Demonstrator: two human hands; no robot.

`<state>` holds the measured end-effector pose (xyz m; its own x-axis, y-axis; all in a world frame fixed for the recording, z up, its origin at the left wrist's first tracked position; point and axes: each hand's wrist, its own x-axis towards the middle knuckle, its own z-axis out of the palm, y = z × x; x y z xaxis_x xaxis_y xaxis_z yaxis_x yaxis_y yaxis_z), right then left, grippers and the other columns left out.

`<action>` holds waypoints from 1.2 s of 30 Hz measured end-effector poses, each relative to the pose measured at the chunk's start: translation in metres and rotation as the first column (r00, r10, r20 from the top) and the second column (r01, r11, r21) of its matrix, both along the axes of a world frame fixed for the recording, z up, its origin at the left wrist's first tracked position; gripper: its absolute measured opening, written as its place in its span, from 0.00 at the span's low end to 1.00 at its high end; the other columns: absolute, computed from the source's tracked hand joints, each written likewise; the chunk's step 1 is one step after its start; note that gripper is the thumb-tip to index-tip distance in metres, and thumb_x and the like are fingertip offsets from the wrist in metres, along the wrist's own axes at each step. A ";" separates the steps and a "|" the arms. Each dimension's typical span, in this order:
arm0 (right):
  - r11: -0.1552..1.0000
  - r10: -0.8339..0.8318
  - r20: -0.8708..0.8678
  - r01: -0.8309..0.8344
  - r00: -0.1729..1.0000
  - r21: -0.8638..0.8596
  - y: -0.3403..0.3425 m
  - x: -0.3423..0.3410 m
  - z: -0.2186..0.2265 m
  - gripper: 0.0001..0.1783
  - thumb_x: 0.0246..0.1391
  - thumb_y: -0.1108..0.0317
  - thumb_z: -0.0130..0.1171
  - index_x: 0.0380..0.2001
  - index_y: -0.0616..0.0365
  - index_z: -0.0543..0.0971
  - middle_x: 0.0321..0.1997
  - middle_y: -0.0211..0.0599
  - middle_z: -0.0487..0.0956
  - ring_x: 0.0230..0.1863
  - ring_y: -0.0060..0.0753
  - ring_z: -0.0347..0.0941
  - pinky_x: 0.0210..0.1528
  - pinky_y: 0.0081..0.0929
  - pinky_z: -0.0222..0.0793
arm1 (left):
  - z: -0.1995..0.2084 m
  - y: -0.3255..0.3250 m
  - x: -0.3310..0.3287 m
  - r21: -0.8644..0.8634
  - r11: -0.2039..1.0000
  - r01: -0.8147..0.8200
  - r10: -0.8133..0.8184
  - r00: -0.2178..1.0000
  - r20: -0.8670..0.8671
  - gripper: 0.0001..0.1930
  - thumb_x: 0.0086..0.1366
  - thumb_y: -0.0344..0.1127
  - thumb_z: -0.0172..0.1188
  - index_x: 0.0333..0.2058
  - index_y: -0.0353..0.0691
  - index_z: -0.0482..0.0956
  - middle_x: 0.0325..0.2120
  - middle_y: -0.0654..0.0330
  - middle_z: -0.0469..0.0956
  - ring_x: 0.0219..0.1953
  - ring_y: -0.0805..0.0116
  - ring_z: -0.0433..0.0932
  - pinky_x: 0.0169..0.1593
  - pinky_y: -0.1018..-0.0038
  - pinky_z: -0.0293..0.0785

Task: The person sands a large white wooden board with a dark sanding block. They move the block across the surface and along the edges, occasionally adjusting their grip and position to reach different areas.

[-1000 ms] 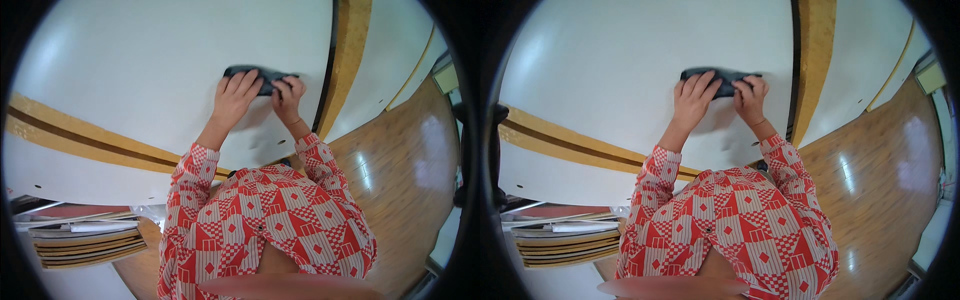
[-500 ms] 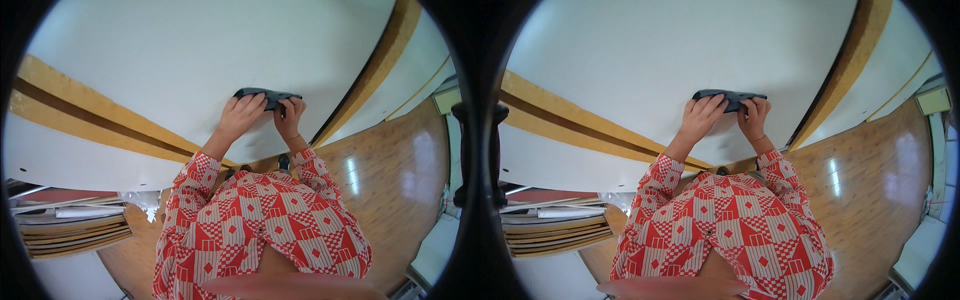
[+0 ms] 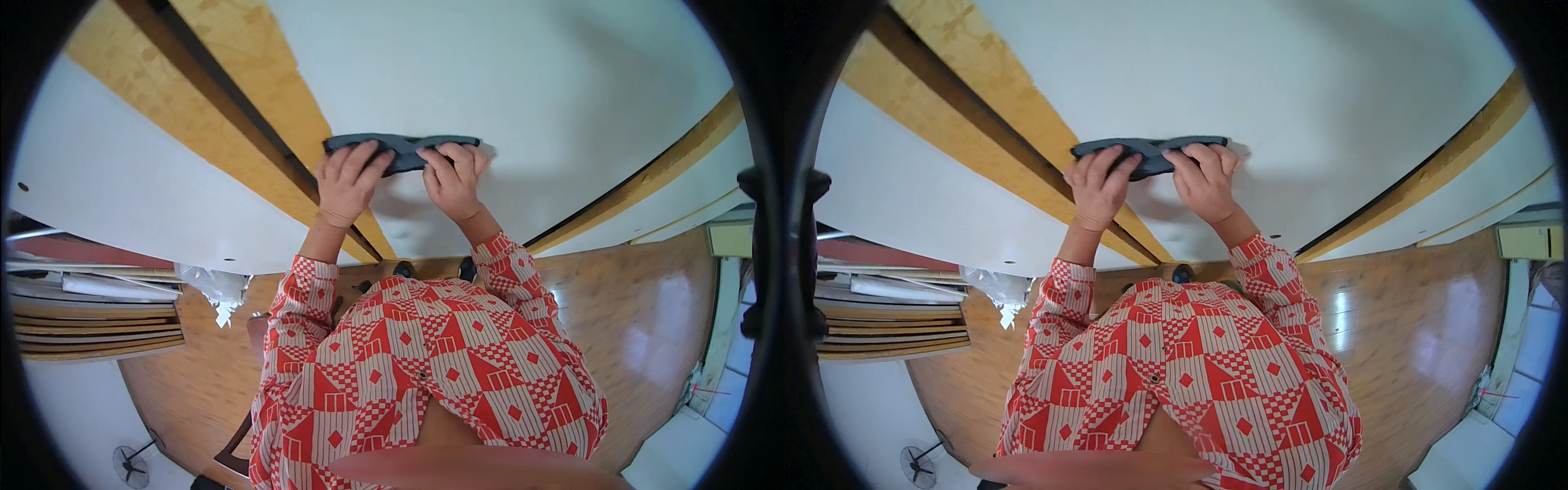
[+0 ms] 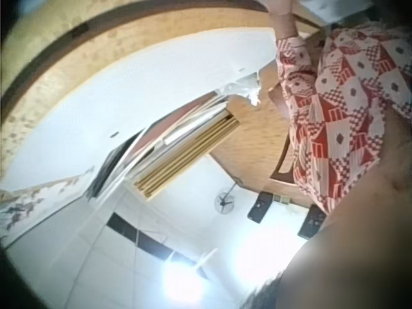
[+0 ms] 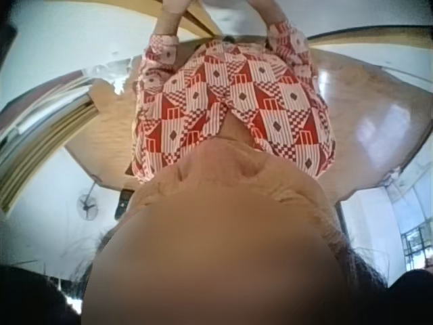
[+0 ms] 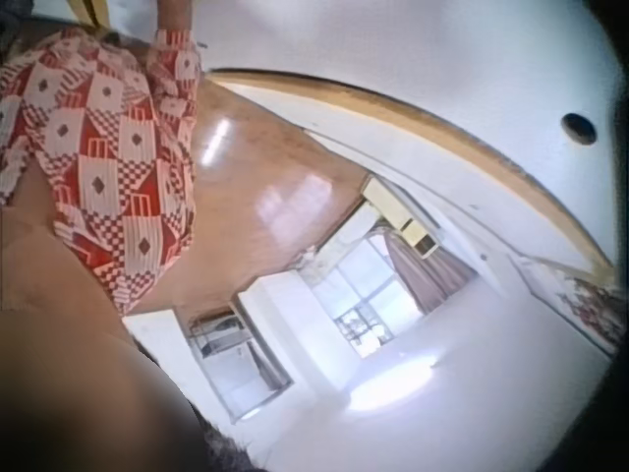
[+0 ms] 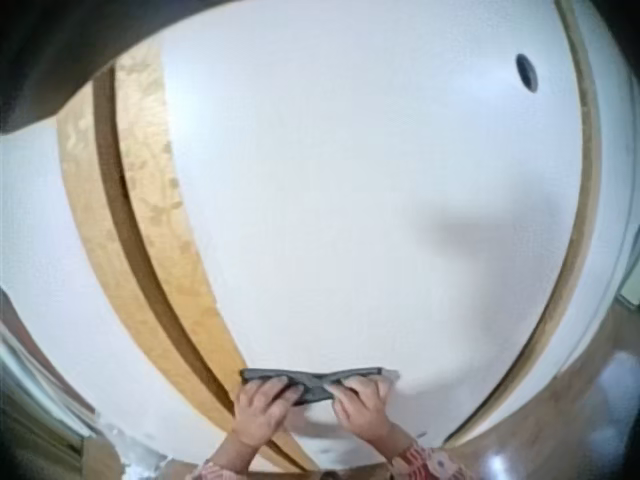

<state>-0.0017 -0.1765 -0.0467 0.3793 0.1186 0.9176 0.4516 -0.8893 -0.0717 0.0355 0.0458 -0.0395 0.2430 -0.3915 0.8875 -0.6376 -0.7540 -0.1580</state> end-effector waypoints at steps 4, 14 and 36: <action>0.988 -0.021 0.046 0.027 0.999 -0.151 0.015 0.007 0.014 0.16 0.48 0.67 0.65 0.41 0.32 0.87 0.46 0.12 0.75 0.51 0.27 0.64 0.52 0.35 0.52 | -0.012 0.008 0.003 -0.122 0.992 -0.025 0.025 1.000 0.000 0.20 0.52 0.30 0.71 0.43 0.63 0.85 0.51 0.69 0.75 0.50 0.60 0.70 0.53 0.62 0.64; 0.907 0.061 -0.161 -0.122 0.985 -0.403 -0.004 -0.016 -0.052 0.12 0.50 0.62 0.65 0.40 0.37 0.87 0.46 0.10 0.77 0.52 0.22 0.66 0.54 0.33 0.53 | -0.101 0.005 -0.030 -0.117 0.993 0.008 -0.038 0.967 -0.253 0.17 0.52 0.33 0.70 0.42 0.59 0.85 0.49 0.70 0.76 0.48 0.62 0.73 0.49 0.62 0.66; 0.974 0.087 -0.029 -0.091 0.996 -0.208 -0.017 0.012 0.012 0.14 0.45 0.73 0.69 0.36 0.39 0.87 0.44 0.21 0.76 0.51 0.37 0.65 0.54 0.38 0.59 | -0.025 -0.012 -0.008 -0.114 0.994 0.001 -0.013 0.994 -0.106 0.19 0.52 0.34 0.67 0.44 0.59 0.86 0.47 0.70 0.76 0.47 0.64 0.72 0.50 0.65 0.64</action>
<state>0.0104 -0.1934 -0.0345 0.3762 0.3408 0.8616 0.5301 -0.8418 0.1015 0.0272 0.0333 -0.0646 0.3358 -0.2919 0.8956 -0.6513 -0.7588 -0.0031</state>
